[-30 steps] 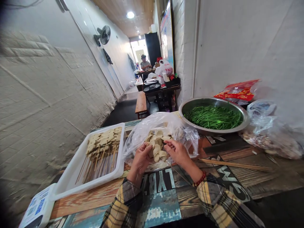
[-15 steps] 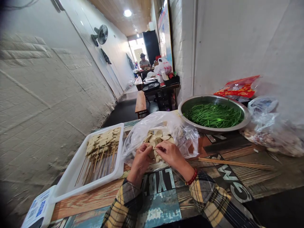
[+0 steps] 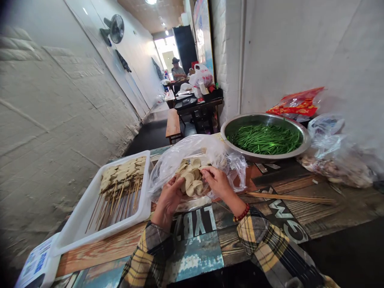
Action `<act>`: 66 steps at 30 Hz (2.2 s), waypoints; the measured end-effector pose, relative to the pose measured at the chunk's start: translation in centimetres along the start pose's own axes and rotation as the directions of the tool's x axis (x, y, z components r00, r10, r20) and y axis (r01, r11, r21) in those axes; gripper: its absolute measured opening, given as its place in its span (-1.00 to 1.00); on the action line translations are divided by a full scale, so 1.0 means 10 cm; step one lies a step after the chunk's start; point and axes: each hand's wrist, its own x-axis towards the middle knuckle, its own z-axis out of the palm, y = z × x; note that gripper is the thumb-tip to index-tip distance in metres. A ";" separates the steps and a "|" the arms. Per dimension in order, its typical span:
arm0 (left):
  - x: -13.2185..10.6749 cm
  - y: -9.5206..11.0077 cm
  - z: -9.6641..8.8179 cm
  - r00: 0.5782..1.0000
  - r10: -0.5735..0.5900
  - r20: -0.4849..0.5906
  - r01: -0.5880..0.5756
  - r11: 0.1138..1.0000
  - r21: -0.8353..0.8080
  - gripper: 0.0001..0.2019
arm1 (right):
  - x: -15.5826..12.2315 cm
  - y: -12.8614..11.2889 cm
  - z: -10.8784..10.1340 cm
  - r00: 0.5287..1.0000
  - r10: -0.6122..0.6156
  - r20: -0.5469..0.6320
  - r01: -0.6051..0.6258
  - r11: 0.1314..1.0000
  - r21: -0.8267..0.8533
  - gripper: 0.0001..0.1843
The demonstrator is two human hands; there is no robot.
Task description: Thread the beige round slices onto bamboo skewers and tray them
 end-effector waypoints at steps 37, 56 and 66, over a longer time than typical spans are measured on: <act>0.01 -0.12 -0.07 0.999 0.042 0.015 -0.043 0.999 0.033 -0.67 | -0.24 -0.17 0.04 0.955 0.114 0.274 -0.110 0.993 -0.031 -0.59; 0.00 -0.11 -0.04 0.999 0.034 -0.004 -0.035 0.998 -0.048 -0.64 | -0.26 -0.18 0.09 0.970 0.074 0.231 -0.053 0.994 -0.096 -0.66; -0.02 -0.10 0.01 0.994 0.067 0.088 -0.052 0.986 -0.159 -0.68 | -0.28 -0.16 0.14 0.975 0.055 0.218 -0.027 0.992 -0.127 -0.69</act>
